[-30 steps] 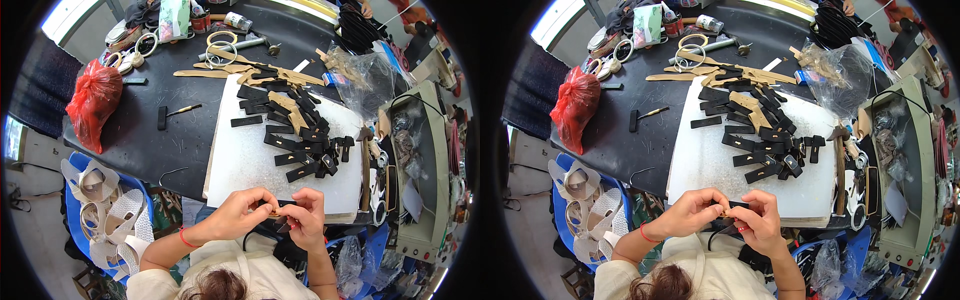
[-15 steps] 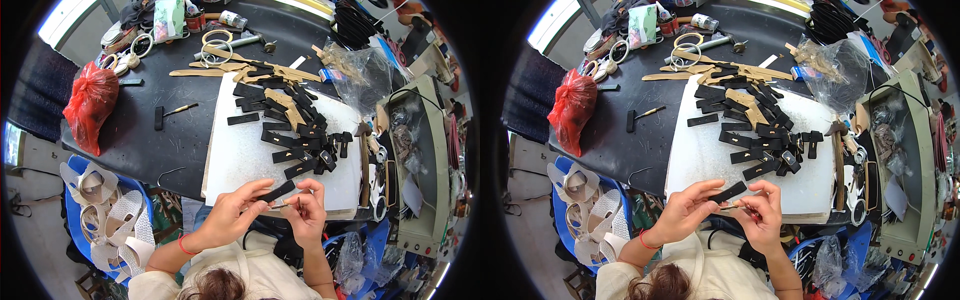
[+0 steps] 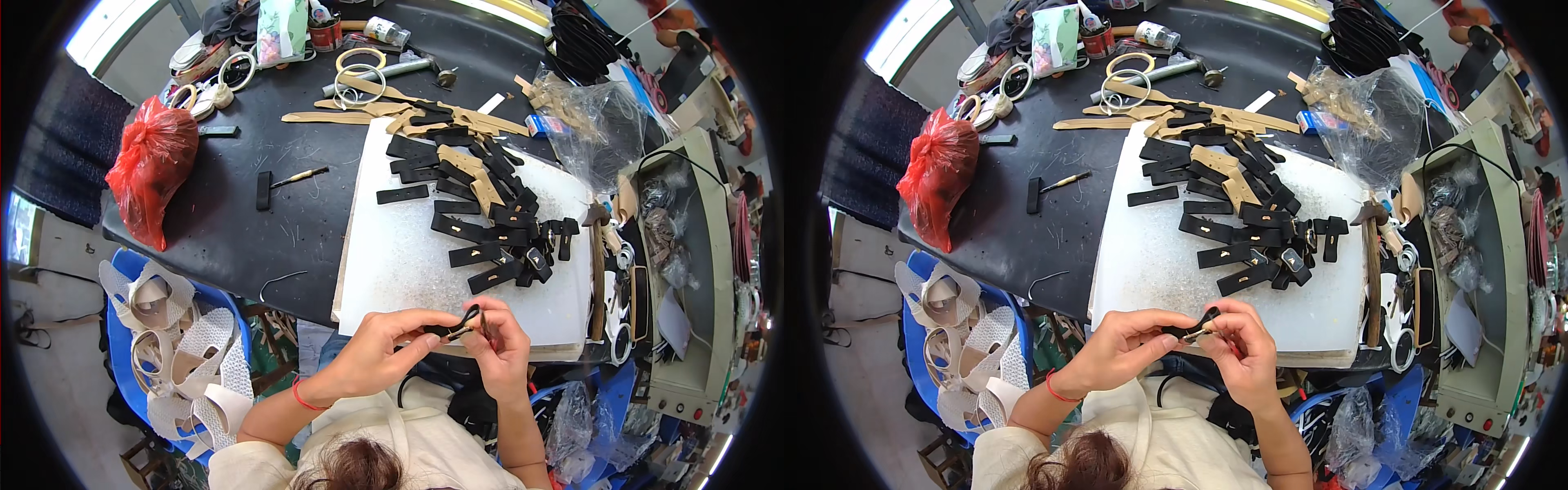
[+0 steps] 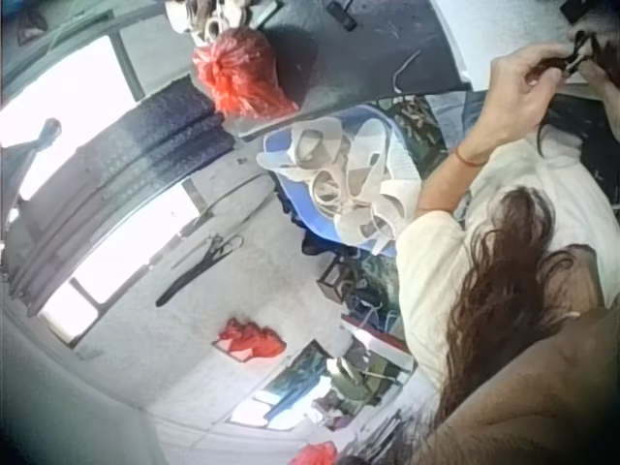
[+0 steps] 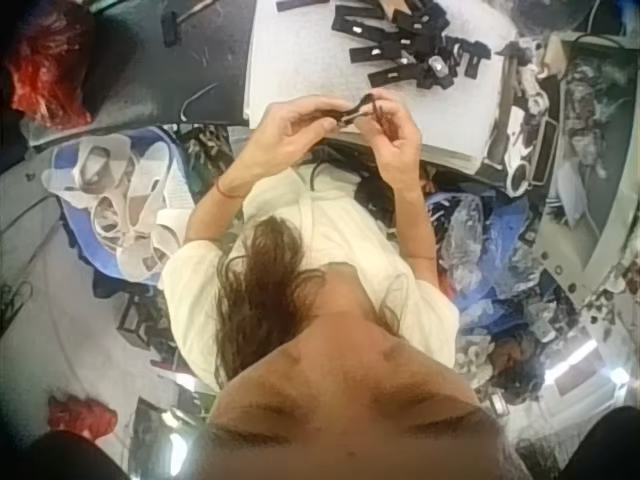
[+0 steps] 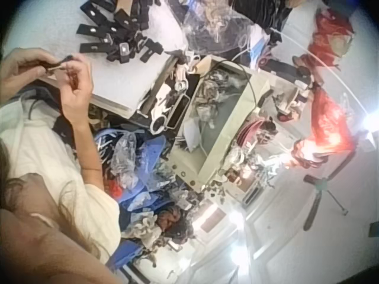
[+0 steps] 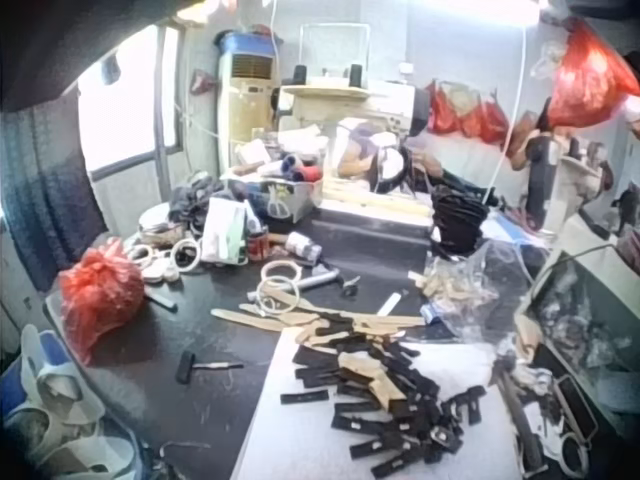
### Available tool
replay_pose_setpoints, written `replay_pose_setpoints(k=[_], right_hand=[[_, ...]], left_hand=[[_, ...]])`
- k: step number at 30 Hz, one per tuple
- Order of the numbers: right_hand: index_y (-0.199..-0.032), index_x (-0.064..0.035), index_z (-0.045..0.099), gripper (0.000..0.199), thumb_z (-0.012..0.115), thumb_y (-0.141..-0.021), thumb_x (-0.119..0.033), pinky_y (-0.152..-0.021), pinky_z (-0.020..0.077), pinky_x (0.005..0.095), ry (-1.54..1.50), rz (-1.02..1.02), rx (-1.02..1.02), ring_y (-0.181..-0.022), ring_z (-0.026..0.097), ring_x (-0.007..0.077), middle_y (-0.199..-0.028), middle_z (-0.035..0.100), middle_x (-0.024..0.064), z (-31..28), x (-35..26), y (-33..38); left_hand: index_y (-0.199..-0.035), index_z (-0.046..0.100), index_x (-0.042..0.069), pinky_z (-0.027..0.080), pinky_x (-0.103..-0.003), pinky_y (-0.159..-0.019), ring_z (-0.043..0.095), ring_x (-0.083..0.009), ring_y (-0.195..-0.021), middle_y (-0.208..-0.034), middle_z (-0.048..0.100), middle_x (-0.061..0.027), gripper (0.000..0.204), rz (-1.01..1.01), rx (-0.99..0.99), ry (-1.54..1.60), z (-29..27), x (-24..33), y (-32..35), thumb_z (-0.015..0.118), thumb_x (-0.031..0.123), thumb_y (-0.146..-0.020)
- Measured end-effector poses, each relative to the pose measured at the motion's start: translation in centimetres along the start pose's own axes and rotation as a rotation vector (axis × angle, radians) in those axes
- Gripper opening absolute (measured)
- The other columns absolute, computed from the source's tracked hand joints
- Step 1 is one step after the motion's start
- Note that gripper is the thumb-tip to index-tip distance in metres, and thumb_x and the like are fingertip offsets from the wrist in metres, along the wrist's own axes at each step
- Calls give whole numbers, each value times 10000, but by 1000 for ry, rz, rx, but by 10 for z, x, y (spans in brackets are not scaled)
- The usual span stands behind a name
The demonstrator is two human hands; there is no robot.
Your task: The person assembles small shoe components by hammering metal pins into black rectangular pieces placed on wooden blocks. They then use red-handled scissors to trim excess material from the assembled parts. The finished pieces are placed into a clear plastic bag.
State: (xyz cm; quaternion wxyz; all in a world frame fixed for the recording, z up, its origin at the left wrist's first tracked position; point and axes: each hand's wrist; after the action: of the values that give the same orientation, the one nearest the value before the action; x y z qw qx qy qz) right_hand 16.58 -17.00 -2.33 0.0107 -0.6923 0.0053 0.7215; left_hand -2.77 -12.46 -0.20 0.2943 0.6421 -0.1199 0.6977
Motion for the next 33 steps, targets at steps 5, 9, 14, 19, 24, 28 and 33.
replay_pose_setpoints(k=[5,9,14,19,24,28,33], right_hand=[[-1060,7,556,241,658,-846,51,-725,451,190,-134,39,122,-809,522,54,-1118,527,92,9,3,2],[-1083,0,551,273,674,-841,31,-641,442,187,-300,203,196,-723,513,41,-967,561,43,17,-19,-6],[-1096,-31,556,265,682,-864,-46,-423,238,181,-310,432,116,-497,371,6,-684,521,-52,7,-19,-9],[-1076,-34,564,228,674,-878,-63,-424,233,190,-490,463,67,-493,345,14,-678,491,-50,7,-17,-9],[-1082,-31,571,229,670,-876,-45,-465,284,194,-432,403,64,-563,382,22,-751,504,-40,6,-16,-6],[-1119,-45,633,323,698,-808,14,-550,375,191,126,96,95,-632,424,42,-948,526,-1,6,-21,-8],[-1106,-114,700,488,720,-667,99,-572,436,211,541,-275,-60,-631,458,84,-1089,532,62,-1,-30,-16]], left_hand=[[-1190,609,-46,547,-263,-822,655,-126,-917,-1051,683,-130,318,126,61,-184,11,10,1,644,11,-879],[-1157,625,-46,550,-246,-756,658,-110,-854,-999,698,-121,318,47,174,-64,17,1,-1,687,41,-857],[-1138,624,-49,535,-219,-716,642,-84,-809,-959,693,-109,290,-22,217,-19,16,-6,-1,680,38,-867],[-1128,618,-38,532,-242,-719,638,-94,-784,-915,686,-80,274,14,207,124,18,-14,-1,667,98,-894],[-1125,596,-61,527,-233,-752,634,-104,-848,-1013,665,-91,272,-55,107,394,14,-15,-3,642,113,-921],[-1184,584,-52,541,-260,-806,646,-133,-911,-1063,659,-114,290,-72,87,358,15,-8,-5,598,114,-947],[-1227,563,-56,549,-290,-874,650,-173,-986,-1083,652,-130,304,-113,6,402,5,4,-8,531,120,-981]])
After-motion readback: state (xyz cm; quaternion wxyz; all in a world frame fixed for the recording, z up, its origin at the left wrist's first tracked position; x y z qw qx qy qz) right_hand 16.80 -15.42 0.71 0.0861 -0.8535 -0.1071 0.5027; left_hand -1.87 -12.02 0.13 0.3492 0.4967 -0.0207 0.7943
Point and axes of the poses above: each hand's wrist, its own y-axis away from the middle knuckle, its own z-axis out of the palm, x = y × z
